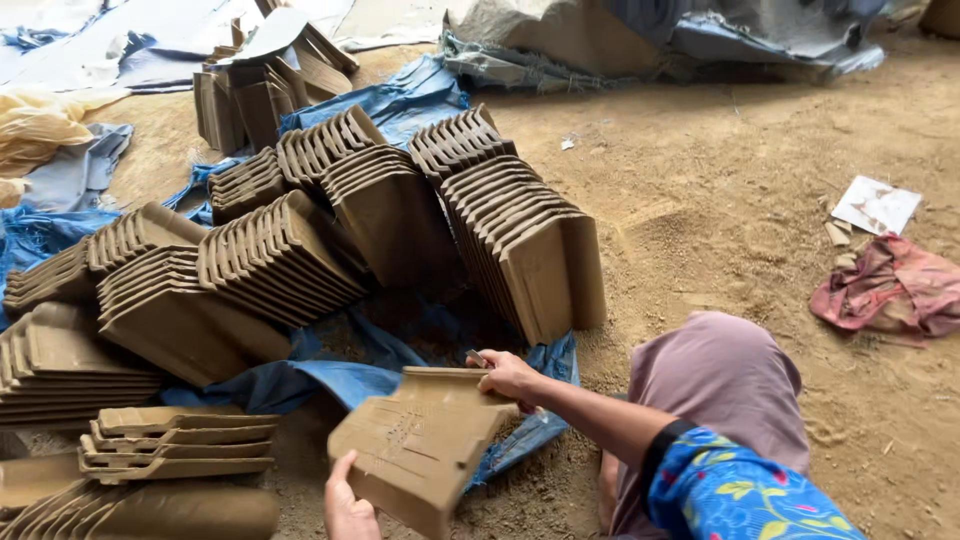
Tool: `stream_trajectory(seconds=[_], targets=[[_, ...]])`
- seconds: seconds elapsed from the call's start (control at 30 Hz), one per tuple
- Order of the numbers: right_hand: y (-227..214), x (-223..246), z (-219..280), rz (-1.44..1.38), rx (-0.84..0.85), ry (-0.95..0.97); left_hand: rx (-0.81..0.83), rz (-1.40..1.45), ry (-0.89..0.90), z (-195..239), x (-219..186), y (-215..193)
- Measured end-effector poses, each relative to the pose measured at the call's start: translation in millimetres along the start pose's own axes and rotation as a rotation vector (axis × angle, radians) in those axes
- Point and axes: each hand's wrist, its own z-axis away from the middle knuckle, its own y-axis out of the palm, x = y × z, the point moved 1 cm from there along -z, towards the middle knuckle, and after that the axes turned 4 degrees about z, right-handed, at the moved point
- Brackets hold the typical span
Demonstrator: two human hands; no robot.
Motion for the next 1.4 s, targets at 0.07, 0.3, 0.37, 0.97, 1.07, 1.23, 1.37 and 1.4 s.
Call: stream_trajectory(seconds=[0.07, 0.3, 0.37, 0.97, 1.07, 1.23, 1.37, 1.4], targets=[[-24.9, 28.5, 36.6, 0.087, 0.065, 0.028, -0.020, -0.132, -0.060, 48.4, -0.5, 22.5], [-87.8, -12.0, 56.7, 0.203, 0.022, 0.194, 0.092, -0.204, -0.224, -38.0, 132.4, 20.5], [-111.8, -23.3, 64.6, 0.149, -0.016, 0.275, 0.023, -0.075, -0.326, 47.2, 113.7, 74.0], [-283.7, -81.2, -44.8, 0.213, -0.590, 0.346, 0.237, 0.000, -0.491, -56.3, 217.6, 296.9], [-291.7, -86.1, -84.6, 0.117, -0.639, 0.347, 0.313, -0.026, -0.397, -27.9, 188.5, 326.3], [-284.8, -78.6, -101.3, 0.132, -0.632, 0.379, 0.329, -0.088, -0.266, -20.8, 175.3, 329.9], [-283.1, -98.1, -138.7, 0.087, -0.594, 0.307, 0.320, -0.108, -0.178, -18.2, 170.8, 318.8], [-282.2, -108.5, -149.1, 0.024, -0.603, 0.290, 0.330, -0.094, -0.194, -21.7, 174.0, 311.3]])
